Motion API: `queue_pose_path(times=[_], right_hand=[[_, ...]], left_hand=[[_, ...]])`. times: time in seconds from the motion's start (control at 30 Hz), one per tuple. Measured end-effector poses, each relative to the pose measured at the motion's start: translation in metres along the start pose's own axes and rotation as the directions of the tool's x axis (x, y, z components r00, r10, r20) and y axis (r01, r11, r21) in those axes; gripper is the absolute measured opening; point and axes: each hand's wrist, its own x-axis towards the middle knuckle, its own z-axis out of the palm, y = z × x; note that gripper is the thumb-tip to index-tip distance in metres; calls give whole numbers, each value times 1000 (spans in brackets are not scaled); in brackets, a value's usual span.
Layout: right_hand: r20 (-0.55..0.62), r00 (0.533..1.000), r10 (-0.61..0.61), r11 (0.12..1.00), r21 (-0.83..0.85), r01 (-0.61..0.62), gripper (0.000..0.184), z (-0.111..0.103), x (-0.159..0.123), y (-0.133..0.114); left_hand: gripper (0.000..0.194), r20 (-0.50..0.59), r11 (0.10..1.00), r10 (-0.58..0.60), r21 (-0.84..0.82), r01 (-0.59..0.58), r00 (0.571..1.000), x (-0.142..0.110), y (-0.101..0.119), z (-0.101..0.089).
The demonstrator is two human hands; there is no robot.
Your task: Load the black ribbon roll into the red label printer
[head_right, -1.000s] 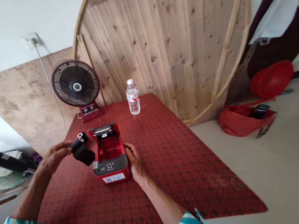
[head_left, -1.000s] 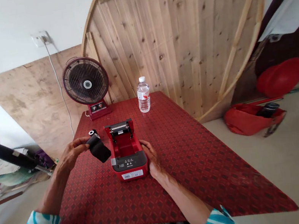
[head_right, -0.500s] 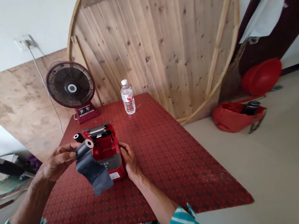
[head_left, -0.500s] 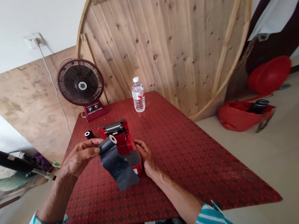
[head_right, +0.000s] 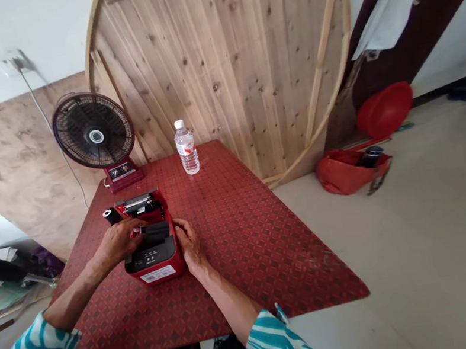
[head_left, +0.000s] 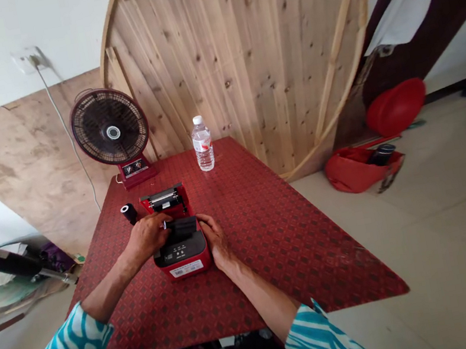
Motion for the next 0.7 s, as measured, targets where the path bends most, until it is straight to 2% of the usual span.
queue_pose_path(times=[0.07,0.13,0.2,0.3,0.37,0.43,0.53,0.63,0.7], right_hand=[[3,1000,0,1000,4,0,34,0,1,1],[7,1000,2,1000,10,-2,34,0,1,2],[9,1000,2,1000,16,-2,34,0,0,1],[4,1000,3,1000,25,-3,34,2,-1,-2],[-6,1000,7,1000,25,-7,34,3,-1,-3],[-11,1000,8,1000,22,-7,34,4,-1,-4],[-7,1000,8,1000,19,-8,35,3,0,-2],[4,1000,6,1000,11,-6,35,1,1,0],[6,1000,0,1000,6,0,35,0,1,1]], left_hand=[[32,4,999,9,43,-9,1000,4,-2,-3],[30,15,1000,1,8,-1,1000,5,-5,-5],[28,38,992,-18,-123,23,999,3,-10,-4],[27,55,931,-79,-353,93,995,-3,-17,3],[27,36,906,-123,-403,128,992,-6,-19,7],[26,10,936,-113,-334,110,994,-7,-17,9],[23,19,996,-22,-87,24,1000,-1,-11,6],[26,169,990,35,128,-57,985,10,-4,0],[28,267,977,41,192,-95,963,17,0,-3]])
